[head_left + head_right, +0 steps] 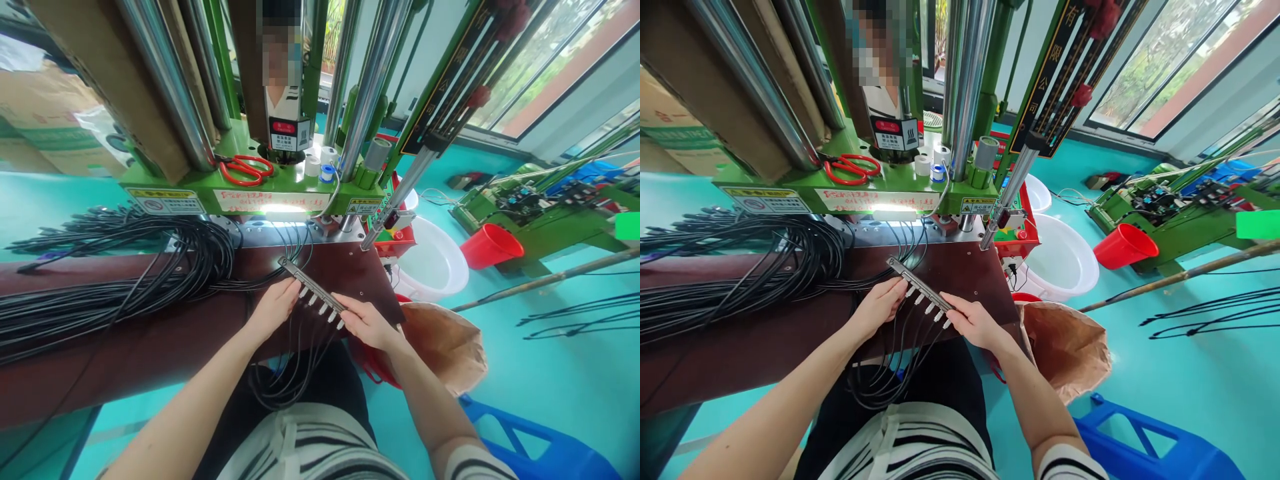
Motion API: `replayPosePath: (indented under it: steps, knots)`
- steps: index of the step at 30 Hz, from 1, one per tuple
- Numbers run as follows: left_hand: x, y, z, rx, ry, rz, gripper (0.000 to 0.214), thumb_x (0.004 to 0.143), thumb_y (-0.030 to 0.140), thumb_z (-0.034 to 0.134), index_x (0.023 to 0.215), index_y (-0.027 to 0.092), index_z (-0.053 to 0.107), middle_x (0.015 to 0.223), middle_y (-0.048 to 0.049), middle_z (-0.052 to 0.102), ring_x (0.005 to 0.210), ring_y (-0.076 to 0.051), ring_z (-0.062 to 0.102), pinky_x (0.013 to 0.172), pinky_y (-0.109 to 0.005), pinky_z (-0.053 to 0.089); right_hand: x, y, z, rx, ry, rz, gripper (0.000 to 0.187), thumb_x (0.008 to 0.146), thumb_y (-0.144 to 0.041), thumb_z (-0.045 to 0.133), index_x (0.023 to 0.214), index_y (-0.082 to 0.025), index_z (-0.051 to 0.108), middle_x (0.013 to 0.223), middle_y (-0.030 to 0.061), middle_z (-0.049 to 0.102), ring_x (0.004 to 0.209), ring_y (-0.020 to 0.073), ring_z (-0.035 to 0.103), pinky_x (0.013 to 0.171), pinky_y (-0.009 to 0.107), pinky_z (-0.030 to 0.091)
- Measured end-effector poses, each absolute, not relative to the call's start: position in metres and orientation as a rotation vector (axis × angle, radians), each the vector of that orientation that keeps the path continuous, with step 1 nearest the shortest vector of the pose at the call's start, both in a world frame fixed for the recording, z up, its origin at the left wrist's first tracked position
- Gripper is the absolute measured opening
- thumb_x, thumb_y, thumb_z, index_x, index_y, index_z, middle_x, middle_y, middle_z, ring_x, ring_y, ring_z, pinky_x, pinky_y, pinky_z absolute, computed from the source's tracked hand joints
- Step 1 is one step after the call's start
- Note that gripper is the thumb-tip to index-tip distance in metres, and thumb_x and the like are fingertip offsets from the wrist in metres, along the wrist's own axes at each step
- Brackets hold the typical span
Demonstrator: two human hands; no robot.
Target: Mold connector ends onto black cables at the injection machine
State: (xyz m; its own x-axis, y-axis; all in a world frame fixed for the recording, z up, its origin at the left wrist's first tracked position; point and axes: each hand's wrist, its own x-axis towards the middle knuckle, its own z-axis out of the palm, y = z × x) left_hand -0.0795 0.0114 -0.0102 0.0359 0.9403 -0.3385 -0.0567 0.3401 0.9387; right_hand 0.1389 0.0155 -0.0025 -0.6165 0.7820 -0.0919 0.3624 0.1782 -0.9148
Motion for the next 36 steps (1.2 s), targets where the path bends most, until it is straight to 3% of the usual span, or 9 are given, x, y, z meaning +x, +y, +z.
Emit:
replayPosePath:
  steps: [4, 8, 15, 25, 36]
  knots:
    - [-0.08, 0.012, -0.011, 0.898, 1.252, 0.936, 0.037, 0.073, 0.052, 0.049, 0.062, 0.02, 0.034, 0.047, 0.0104, 0.022, 0.036, -0.002, 0.016, 0.035, -0.015, 0.011, 0.139, 0.013, -0.006, -1.078, -2.043, 1.411, 0.045, 0.089, -0.034, 0.04, 0.13, -0.017, 0.042, 0.056, -0.0042, 0.044, 0.049, 0.0073, 0.039, 0.051, 0.022, 0.038]
    - [-0.082, 0.013, -0.013, 0.892, 1.181, 0.932, 0.039, 0.075, 0.054, 0.047, 0.06, 0.02, 0.034, 0.043, 0.0113, 0.02, 0.034, -0.002, 0.014, 0.035, -0.015, 0.01, 0.138, 0.01, -0.017, -1.06, -1.765, 1.595, 0.047, 0.087, -0.037, 0.044, 0.128, -0.015, 0.044, 0.054, -0.0051, 0.04, 0.045, 0.0059, 0.034, 0.042, 0.02, 0.03]
    - [-0.089, 0.005, -0.012, 1.037, 1.141, 0.983, 0.034, 0.075, 0.048, 0.048, 0.06, 0.017, 0.044, 0.05, 0.0044, 0.045, 0.041, -0.007, 0.039, 0.04, -0.018, 0.03, 0.136, 0.012, -0.01, -1.117, -1.48, 1.723, 0.052, 0.079, -0.04, 0.053, 0.121, -0.011, 0.05, 0.057, -0.0033, 0.045, 0.039, 0.0036, 0.03, 0.034, 0.019, 0.019]
    - [-0.084, 0.007, -0.018, 0.976, 1.188, 1.032, 0.036, 0.076, 0.046, 0.045, 0.054, 0.019, 0.036, 0.045, 0.0075, 0.03, 0.039, -0.005, 0.024, 0.038, -0.018, 0.02, 0.135, 0.012, -0.008, -1.152, -1.628, 1.687, 0.052, 0.083, -0.039, 0.048, 0.128, -0.012, 0.044, 0.049, -0.0076, 0.035, 0.038, 0.0044, 0.03, 0.036, 0.019, 0.02]
    - [-0.08, 0.02, -0.014, 1.197, 1.302, 1.032, 0.035, 0.078, 0.044, 0.041, 0.054, 0.019, 0.04, 0.046, 0.006, 0.034, 0.043, -0.008, 0.031, 0.042, -0.02, 0.026, 0.135, 0.011, -0.003, -1.232, -1.529, 1.657, 0.049, 0.08, -0.038, 0.052, 0.123, -0.014, 0.048, 0.05, -0.0073, 0.037, 0.037, 0.0033, 0.028, 0.034, 0.019, 0.018]
